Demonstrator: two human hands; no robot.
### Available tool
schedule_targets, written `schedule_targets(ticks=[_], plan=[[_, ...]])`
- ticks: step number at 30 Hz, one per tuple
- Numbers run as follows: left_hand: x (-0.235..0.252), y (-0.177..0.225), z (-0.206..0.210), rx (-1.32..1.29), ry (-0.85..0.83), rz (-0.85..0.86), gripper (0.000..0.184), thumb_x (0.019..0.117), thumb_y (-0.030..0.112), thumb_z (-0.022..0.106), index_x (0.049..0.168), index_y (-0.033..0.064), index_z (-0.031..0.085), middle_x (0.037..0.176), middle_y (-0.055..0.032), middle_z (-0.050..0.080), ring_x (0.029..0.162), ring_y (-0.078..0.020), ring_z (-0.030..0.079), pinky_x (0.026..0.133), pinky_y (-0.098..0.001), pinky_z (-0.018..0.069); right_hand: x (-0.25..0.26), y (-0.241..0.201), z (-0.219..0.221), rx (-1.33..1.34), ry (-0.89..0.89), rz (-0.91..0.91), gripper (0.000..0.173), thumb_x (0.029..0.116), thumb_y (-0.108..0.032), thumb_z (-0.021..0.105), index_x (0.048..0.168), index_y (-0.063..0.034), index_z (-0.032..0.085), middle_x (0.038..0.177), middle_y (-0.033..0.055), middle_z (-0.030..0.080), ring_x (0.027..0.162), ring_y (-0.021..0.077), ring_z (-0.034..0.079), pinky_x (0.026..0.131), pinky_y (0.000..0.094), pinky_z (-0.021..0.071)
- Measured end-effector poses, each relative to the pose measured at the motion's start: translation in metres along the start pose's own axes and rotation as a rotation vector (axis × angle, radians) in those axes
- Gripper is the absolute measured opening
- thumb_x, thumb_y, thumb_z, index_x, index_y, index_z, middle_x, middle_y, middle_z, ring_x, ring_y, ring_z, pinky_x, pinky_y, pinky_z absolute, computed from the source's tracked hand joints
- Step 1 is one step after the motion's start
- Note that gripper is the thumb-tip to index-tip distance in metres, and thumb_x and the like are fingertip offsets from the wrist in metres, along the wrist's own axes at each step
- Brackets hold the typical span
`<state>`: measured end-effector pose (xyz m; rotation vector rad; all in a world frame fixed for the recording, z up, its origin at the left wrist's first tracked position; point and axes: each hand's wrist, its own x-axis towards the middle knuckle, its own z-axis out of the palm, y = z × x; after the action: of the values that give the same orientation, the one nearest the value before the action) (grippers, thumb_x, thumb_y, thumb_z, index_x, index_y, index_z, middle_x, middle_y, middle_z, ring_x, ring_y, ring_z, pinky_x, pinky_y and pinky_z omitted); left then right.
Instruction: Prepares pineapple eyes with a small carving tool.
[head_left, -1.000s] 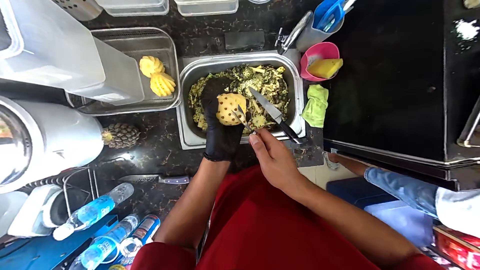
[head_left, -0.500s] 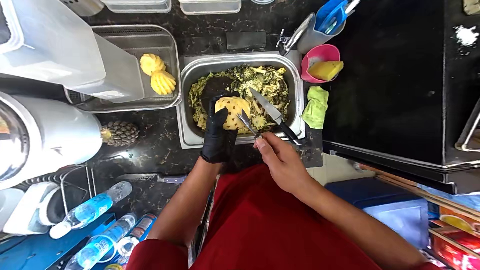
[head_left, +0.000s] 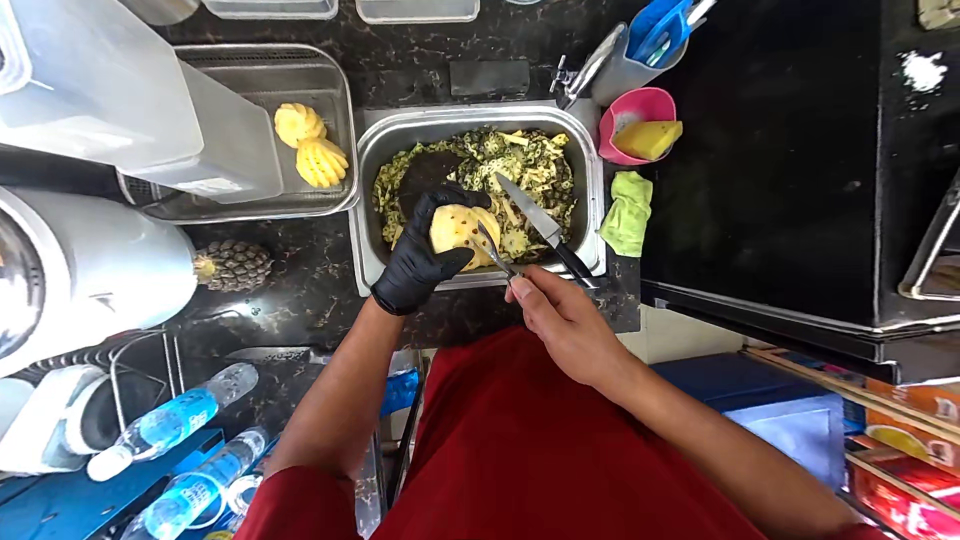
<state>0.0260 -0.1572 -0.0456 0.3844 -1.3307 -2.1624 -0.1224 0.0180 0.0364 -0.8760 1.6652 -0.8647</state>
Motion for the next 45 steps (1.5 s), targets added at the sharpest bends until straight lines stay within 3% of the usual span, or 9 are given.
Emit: schedule_targets(ticks=[4, 9, 12, 20, 24, 30, 35, 45], plan=[[0.004, 0.012, -0.013, 0.143, -0.128, 0.009, 0.06, 0.0781, 0.017, 0.08, 0.131, 0.0135, 0.052, 0.133, -0.0068, 0.062, 0.121, -0.021, 0.061, 0.103, -0.0377, 0.0525, 0.001, -0.001, 0.0, 0.055, -0.04, 0.031, 0.039, 0.1101, -0.04, 0.039, 0.105, -0.0142, 0.068, 0.063, -0.0057, 0.045, 0.051, 0.007, 0.042, 0.048, 0.025, 0.0379], [0.004, 0.014, -0.018, 0.176, -0.13, -0.003, 0.061, 0.0764, 0.017, 0.081, 0.131, 0.0125, 0.052, 0.133, -0.0086, 0.062, 0.122, -0.0226, 0.061, 0.103, -0.0389, 0.0522, 0.003, -0.004, 0.004, 0.024, -0.041, 0.06, 0.039, 0.1101, -0.042, 0.039, 0.104, -0.0157, 0.067, 0.063, -0.0057, 0.046, 0.052, 0.0074, 0.044, 0.05, 0.0256, 0.0388], [0.002, 0.014, -0.019, 0.166, -0.06, -0.031, 0.076, 0.0728, 0.014, 0.083, 0.138, 0.0106, 0.045, 0.134, -0.0118, 0.061, 0.12, -0.0254, 0.062, 0.102, -0.0411, 0.0533, 0.005, -0.006, 0.003, 0.156, -0.08, 0.094, 0.037, 0.1109, -0.036, 0.039, 0.105, -0.0127, 0.068, 0.062, -0.0052, 0.045, 0.049, 0.0058, 0.04, 0.046, 0.0218, 0.0352], [0.006, 0.013, -0.022, 0.196, -0.01, -0.026, 0.096, 0.0682, 0.018, 0.087, 0.148, 0.0105, 0.033, 0.136, -0.0081, 0.058, 0.123, -0.0213, 0.059, 0.105, -0.0382, 0.052, 0.012, -0.007, 0.002, 0.001, -0.031, 0.075, 0.038, 0.1098, -0.043, 0.04, 0.105, -0.0164, 0.067, 0.063, -0.0041, 0.045, 0.052, 0.0091, 0.043, 0.05, 0.0275, 0.0387], [0.006, 0.015, -0.022, 0.221, -0.025, -0.031, 0.093, 0.0699, 0.014, 0.083, 0.149, 0.0104, 0.034, 0.135, -0.0076, 0.059, 0.124, -0.0209, 0.059, 0.107, -0.0372, 0.051, 0.014, -0.008, 0.002, 0.132, -0.071, 0.095, 0.039, 0.1108, -0.038, 0.039, 0.105, -0.0125, 0.068, 0.062, -0.0027, 0.044, 0.049, 0.0084, 0.04, 0.046, 0.0239, 0.0353], [0.003, 0.016, -0.021, 0.231, 0.015, 0.001, 0.095, 0.0695, 0.015, 0.084, 0.15, 0.0106, 0.033, 0.137, -0.0039, 0.057, 0.124, -0.0169, 0.059, 0.106, -0.0341, 0.0516, 0.016, -0.008, 0.003, 0.05, -0.054, 0.064, 0.039, 0.1099, -0.042, 0.04, 0.104, -0.0153, 0.068, 0.064, -0.0031, 0.047, 0.051, 0.0092, 0.043, 0.048, 0.0261, 0.0374], [0.007, 0.023, -0.022, 0.264, -0.034, -0.022, 0.098, 0.0669, 0.019, 0.085, 0.149, 0.007, 0.032, 0.133, -0.0095, 0.059, 0.122, -0.0211, 0.06, 0.105, -0.0376, 0.0525, 0.017, -0.006, 0.003, 0.031, -0.065, 0.068, 0.04, 0.1097, -0.043, 0.04, 0.104, -0.0154, 0.068, 0.062, -0.0028, 0.045, 0.05, 0.0104, 0.042, 0.048, 0.0276, 0.0371], [0.009, 0.02, -0.022, 0.243, -0.062, -0.032, 0.106, 0.0648, 0.024, 0.09, 0.15, 0.0064, 0.029, 0.132, -0.0107, 0.061, 0.12, -0.0224, 0.062, 0.104, -0.0385, 0.0533, 0.015, -0.003, 0.001, 0.043, -0.065, 0.072, 0.039, 0.1097, -0.042, 0.041, 0.104, -0.0158, 0.069, 0.063, -0.0033, 0.046, 0.051, 0.0096, 0.042, 0.048, 0.0268, 0.0376]])
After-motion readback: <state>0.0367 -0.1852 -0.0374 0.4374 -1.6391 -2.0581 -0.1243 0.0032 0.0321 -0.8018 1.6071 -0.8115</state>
